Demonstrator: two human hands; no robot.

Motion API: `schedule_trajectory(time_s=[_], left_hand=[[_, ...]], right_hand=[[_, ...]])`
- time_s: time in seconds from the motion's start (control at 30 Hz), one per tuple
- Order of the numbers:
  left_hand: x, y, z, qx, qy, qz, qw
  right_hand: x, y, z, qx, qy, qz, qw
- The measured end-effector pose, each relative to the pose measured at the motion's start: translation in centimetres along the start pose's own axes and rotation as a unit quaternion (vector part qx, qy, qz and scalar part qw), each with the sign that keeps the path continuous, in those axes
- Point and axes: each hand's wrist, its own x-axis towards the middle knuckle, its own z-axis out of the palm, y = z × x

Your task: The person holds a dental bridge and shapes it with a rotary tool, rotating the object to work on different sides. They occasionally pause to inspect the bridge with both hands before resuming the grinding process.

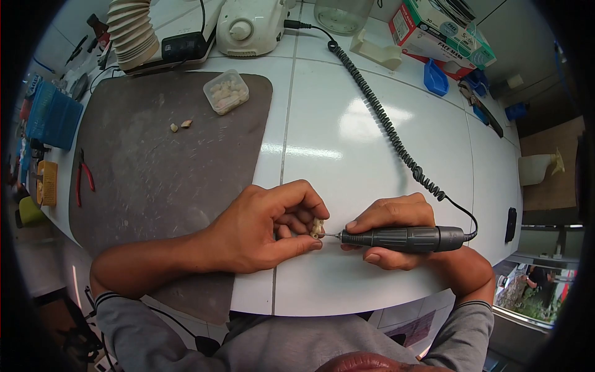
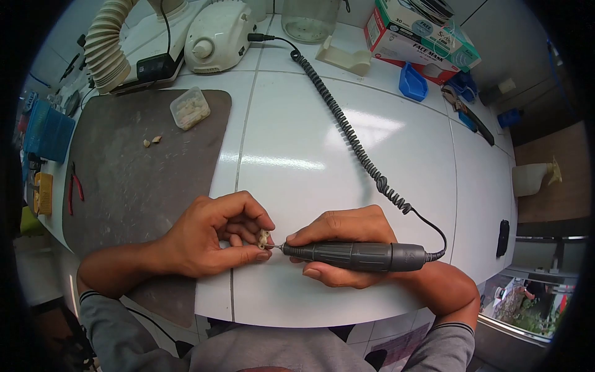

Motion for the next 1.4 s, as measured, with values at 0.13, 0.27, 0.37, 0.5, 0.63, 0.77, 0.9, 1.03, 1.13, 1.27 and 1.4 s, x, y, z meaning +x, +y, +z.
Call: schedule_trajectory(time_s=[0.13, 0.27, 0.37, 0.5, 0.63, 0.77, 0.9, 1.03, 1.13, 1.27, 1.4], left_hand=[[-0.06, 0.07, -0.06, -0.011, -0.004, -0.013, 1.000], [-0.10, 0.19, -0.06, -0.017, -0.011, -0.013, 1.000], [-0.12, 0.32, -0.10, -0.031, -0.011, -0.015, 0.999], [-0.10, 0.12, -0.03, -0.022, -0.008, -0.001, 1.000], [-0.03, 0.44, -0.21, -0.017, -0.016, -0.011, 1.000], [-0.06, 0.29, -0.11, -0.020, -0.013, -0.010, 1.000], [0.01, 0.33, -0.08, -0.038, -0.016, -0.032, 0.999], [0.08, 0.55, -0.14, -0.029, -0.010, -0.029, 0.999], [0.03, 0.48, -0.13, -0.021, -0.008, -0.027, 0.999], [0.04, 0.29, -0.15, -0.016, -0.013, -0.026, 0.999], [0.05, 0.20, -0.06, -0.008, -0.005, -0.014, 1.000]], right_hand=[[0.02, -0.08, 0.04, -0.013, -0.001, 0.001, 1.000], [0.02, -0.19, 0.18, -0.005, 0.012, 0.019, 1.000], [0.10, -0.32, 0.23, -0.005, 0.013, 0.022, 1.000], [-0.02, -0.34, 0.25, -0.021, 0.013, 0.010, 1.000], [0.05, -0.16, 0.27, -0.029, 0.016, 0.003, 0.999], [0.10, -0.07, 0.21, -0.050, 0.005, -0.013, 0.999], [0.20, -0.14, 0.27, -0.062, 0.002, -0.020, 0.998], [0.24, -0.26, 0.13, -0.072, 0.001, -0.024, 0.997], [0.09, -0.22, 0.18, -0.056, 0.024, -0.024, 0.998], [0.07, -0.30, 0.10, -0.047, 0.028, -0.011, 0.998], [0.01, -0.14, 0.19, -0.041, 0.023, -0.013, 0.999]])
